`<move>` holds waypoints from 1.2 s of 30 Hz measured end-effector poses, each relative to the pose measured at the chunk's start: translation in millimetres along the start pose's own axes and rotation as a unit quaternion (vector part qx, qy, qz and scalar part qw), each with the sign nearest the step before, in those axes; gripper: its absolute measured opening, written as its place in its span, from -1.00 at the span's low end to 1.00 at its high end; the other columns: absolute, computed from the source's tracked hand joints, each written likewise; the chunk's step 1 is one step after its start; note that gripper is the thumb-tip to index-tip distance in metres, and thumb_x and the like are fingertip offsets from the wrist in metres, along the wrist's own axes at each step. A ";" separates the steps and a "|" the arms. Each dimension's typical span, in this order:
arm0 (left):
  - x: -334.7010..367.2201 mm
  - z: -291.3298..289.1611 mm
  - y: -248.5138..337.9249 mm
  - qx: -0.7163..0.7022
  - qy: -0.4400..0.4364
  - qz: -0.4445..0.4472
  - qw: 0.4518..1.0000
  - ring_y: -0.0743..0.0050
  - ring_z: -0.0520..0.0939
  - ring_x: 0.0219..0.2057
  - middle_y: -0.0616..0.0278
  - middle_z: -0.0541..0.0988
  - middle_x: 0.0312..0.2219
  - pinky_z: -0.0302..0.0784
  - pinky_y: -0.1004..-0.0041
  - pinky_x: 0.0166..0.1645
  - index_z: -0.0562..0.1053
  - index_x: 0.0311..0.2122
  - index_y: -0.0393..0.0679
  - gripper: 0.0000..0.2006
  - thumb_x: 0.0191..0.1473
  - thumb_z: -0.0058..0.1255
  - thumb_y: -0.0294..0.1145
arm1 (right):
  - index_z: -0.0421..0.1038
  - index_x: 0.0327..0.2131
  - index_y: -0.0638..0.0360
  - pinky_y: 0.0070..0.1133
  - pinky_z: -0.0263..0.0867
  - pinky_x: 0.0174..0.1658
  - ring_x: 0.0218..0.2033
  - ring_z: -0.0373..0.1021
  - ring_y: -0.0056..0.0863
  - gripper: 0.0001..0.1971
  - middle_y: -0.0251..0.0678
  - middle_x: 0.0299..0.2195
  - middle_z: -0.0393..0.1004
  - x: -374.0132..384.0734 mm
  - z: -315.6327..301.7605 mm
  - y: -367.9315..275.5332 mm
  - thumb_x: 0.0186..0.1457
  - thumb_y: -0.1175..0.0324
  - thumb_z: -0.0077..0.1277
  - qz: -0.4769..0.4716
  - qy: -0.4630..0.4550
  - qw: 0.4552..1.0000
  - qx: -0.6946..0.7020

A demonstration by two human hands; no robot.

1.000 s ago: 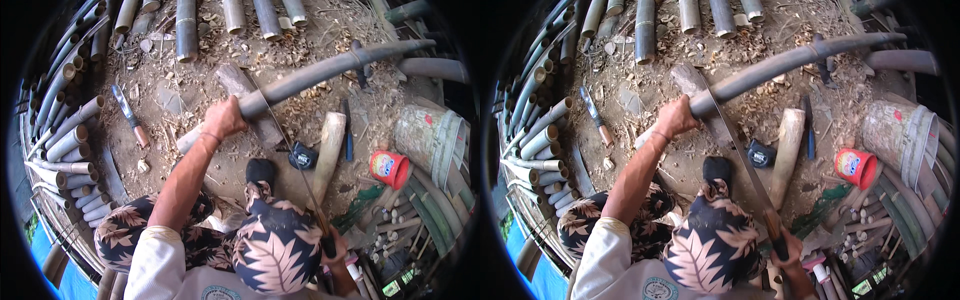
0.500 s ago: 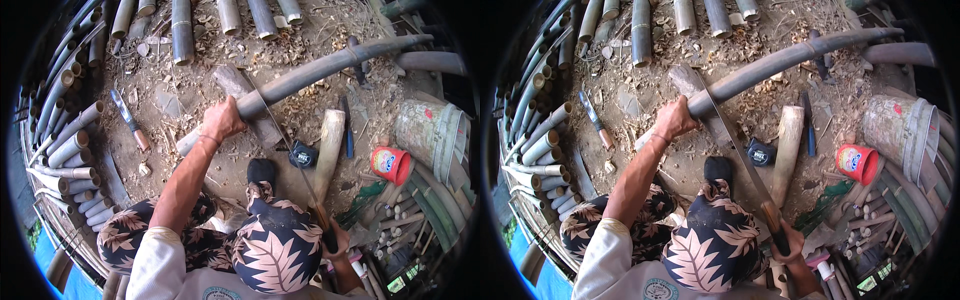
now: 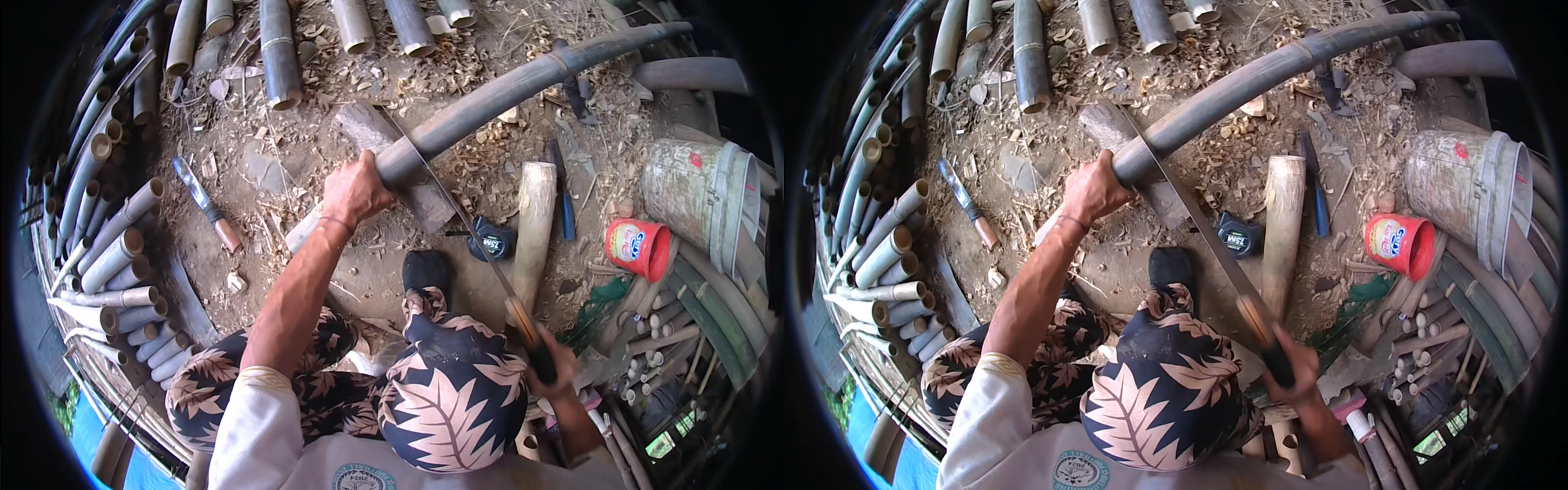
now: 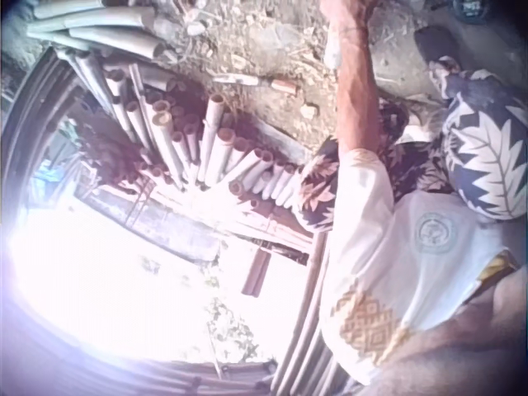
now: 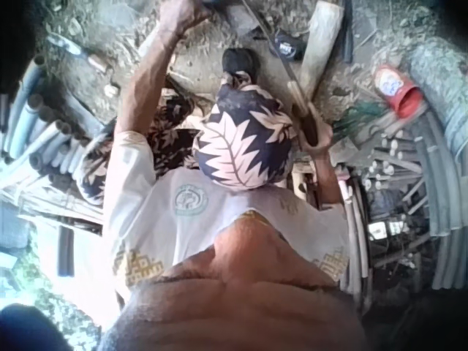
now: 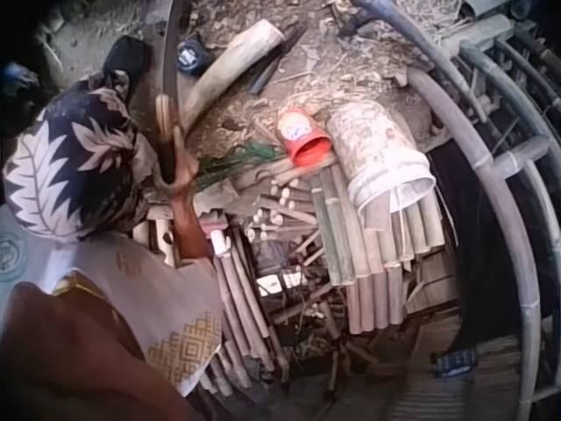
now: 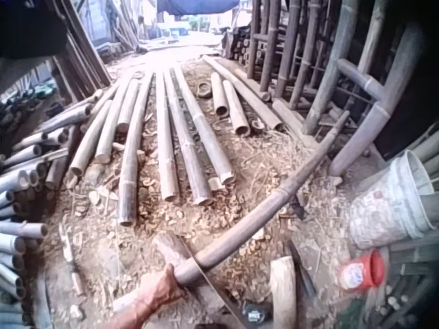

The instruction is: The person measures bamboo poles with a tape measure, marks them with a knife, and cuts them into shorter sections using a hand saw.

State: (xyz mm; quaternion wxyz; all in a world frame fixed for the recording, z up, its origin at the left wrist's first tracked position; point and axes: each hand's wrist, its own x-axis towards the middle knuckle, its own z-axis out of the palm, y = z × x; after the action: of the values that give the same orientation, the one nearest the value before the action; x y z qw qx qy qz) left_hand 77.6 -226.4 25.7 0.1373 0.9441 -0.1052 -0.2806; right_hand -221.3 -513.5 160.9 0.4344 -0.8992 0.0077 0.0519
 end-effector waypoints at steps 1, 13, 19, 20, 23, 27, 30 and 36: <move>4.5 -2.2 6.8 0.004 0.019 0.019 1.000 -0.17 0.69 -0.34 -0.22 0.62 -0.43 0.61 0.10 -0.23 0.41 -0.23 -0.30 -0.51 -0.21 0.25 -0.15 | 0.39 0.03 0.55 -0.43 0.51 -0.26 -0.36 0.61 -0.27 -0.46 0.03 -0.34 0.61 31.4 24.8 17.2 -0.10 0.54 0.10 -0.039 0.044 0.998 -0.014; 3.6 -1.0 3.8 0.006 0.011 0.014 1.000 -0.16 0.68 -0.37 -0.18 0.63 -0.46 0.60 0.09 -0.25 0.42 -0.23 -0.24 -0.56 -0.23 0.21 -0.22 | 0.36 0.04 0.57 -0.40 0.50 -0.14 -0.24 0.60 -0.18 -0.47 0.13 -0.17 0.57 -23.8 8.1 14.8 -0.09 0.56 0.07 -0.009 0.020 1.000 -0.004; 10.5 0.9 10.6 0.004 0.026 0.022 0.999 -0.15 0.68 -0.37 -0.18 0.63 -0.45 0.59 0.09 -0.25 0.42 -0.21 -0.24 -0.52 -0.22 0.24 -0.14 | 0.38 0.09 0.34 -0.52 0.41 -0.37 -0.49 0.54 -0.32 -0.45 -0.02 -0.29 0.58 161.8 98.9 15.5 -0.08 0.58 0.10 -0.064 0.136 0.984 0.091; 12.0 1.4 9.7 0.004 0.023 0.022 0.999 -0.14 0.69 -0.38 -0.17 0.63 -0.45 0.59 0.09 -0.25 0.42 -0.20 -0.24 -0.48 -0.23 0.26 -0.10 | 0.36 0.12 0.33 -0.48 0.41 -0.46 -0.55 0.52 -0.38 -0.38 -0.02 -0.39 0.54 153.5 97.4 16.5 -0.12 0.55 0.14 -0.063 0.136 0.984 0.092; 7.0 -1.0 -0.7 -0.005 0.012 0.012 1.000 -0.14 0.69 -0.37 -0.17 0.63 -0.44 0.59 0.09 -0.24 0.42 -0.15 -0.24 -0.45 -0.23 0.26 -0.09 | 0.35 0.11 0.41 -0.43 0.49 -0.26 -0.34 0.60 -0.21 -0.37 0.07 -0.25 0.58 44.9 37.7 20.1 -0.13 0.46 0.14 -0.035 0.043 0.998 -0.003; 7.6 0.9 -4.3 0.018 0.033 0.006 0.999 -0.16 0.68 -0.37 -0.18 0.62 -0.47 0.58 0.08 -0.25 0.42 -0.20 -0.26 -0.50 -0.21 0.23 -0.12 | 0.36 0.07 0.51 -0.37 0.49 -0.14 -0.26 0.59 -0.11 -0.38 0.14 -0.16 0.55 -21.3 2.6 19.5 -0.16 0.46 0.12 0.006 -0.016 1.000 0.017; 11.9 2.8 7.5 0.001 0.044 0.033 0.999 -0.16 0.68 -0.38 -0.19 0.62 -0.47 0.58 0.07 -0.26 0.42 -0.21 -0.25 -0.52 -0.20 0.22 -0.13 | 0.37 0.11 0.38 -0.49 0.47 -0.45 -0.54 0.56 -0.29 -0.41 -0.04 -0.39 0.60 105.4 70.4 37.4 -0.12 0.58 0.08 -0.078 0.095 0.992 -0.028; 9.0 2.7 3.7 -0.023 0.027 0.011 0.999 -0.19 0.68 -0.33 -0.21 0.63 -0.41 0.57 0.06 -0.21 0.43 -0.16 -0.25 -0.44 -0.24 0.27 -0.08 | 0.36 0.13 0.30 -0.51 0.48 -0.35 -0.49 0.56 -0.38 -0.39 -0.05 -0.29 0.60 91.5 59.3 23.3 -0.10 0.55 0.12 -0.036 0.090 0.995 0.019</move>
State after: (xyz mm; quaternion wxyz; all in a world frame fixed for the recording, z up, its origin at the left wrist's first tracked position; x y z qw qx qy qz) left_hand 83.0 -232.9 20.2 0.1649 0.9468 -0.1056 -0.2555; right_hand -136.8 -478.8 96.9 0.4508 -0.8914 0.0153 -0.0454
